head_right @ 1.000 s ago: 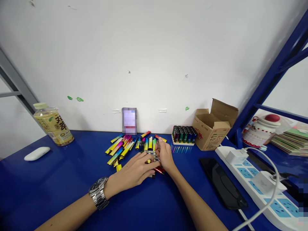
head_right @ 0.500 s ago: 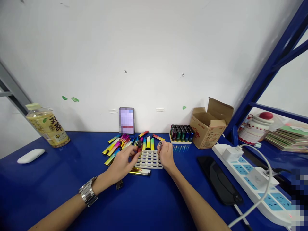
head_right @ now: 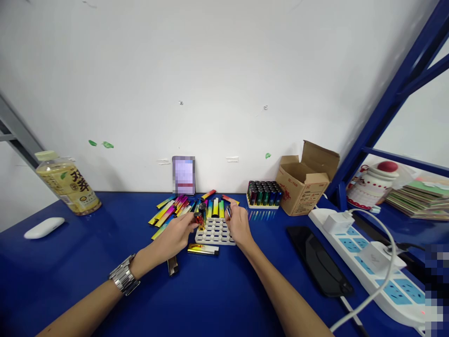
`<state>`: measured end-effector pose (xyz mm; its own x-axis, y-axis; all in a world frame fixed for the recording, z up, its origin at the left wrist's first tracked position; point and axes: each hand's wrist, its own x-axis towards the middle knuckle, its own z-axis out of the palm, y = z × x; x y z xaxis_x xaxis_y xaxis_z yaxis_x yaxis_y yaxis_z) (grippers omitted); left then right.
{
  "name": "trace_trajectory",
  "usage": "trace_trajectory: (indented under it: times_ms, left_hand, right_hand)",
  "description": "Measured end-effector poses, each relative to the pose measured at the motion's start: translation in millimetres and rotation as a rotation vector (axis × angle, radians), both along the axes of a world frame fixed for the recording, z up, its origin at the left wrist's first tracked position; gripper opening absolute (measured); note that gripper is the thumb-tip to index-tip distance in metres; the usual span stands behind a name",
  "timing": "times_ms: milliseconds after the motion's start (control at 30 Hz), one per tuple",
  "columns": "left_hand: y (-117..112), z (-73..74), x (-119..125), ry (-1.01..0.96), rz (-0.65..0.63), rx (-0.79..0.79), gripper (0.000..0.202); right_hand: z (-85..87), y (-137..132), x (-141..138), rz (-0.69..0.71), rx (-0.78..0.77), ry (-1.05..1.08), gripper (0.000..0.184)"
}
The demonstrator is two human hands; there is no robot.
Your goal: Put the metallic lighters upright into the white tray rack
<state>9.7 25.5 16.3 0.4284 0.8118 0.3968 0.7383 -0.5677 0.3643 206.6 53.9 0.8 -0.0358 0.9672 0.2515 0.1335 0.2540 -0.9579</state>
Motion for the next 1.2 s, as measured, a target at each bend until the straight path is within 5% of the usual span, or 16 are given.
trace_trajectory:
  times_ms: [200,300,500,667,800,933,1200]
  left_hand:
    - [1,9.0,-10,0.210,0.010,0.099,0.019]
    - [3,15.7,-16,0.339,0.207,0.161,0.021]
    - [2,19.2,-15,0.421,0.508,0.103,0.019]
    - [-1,13.3,-11,0.439,0.484,0.094,0.019]
    - [0,3.8,-10,0.445,0.395,0.118,0.015]
    - [3,0.2,-12,0.317,0.376,0.101,0.012]
    - [6,5.3,-9,-0.184,0.349,0.078,0.006]
  right_hand:
    - [13.2,-6,0,0.054,0.248,-0.216,0.033]
    - [17.8,-10,2,0.029,0.378,-0.332,0.038]
    - [11.6,-15,-2,0.265,0.184,-0.228,0.046]
    - [5.7,-16,-9,0.292,0.246,-0.299,0.038]
    - [11.5,-19,-11,0.205,0.443,-0.606,0.037]
    - [22.2,-26,-11,0.109,0.462,-0.869,0.040]
    - [35.5,-34,-4,0.376,0.446,-1.031,0.024]
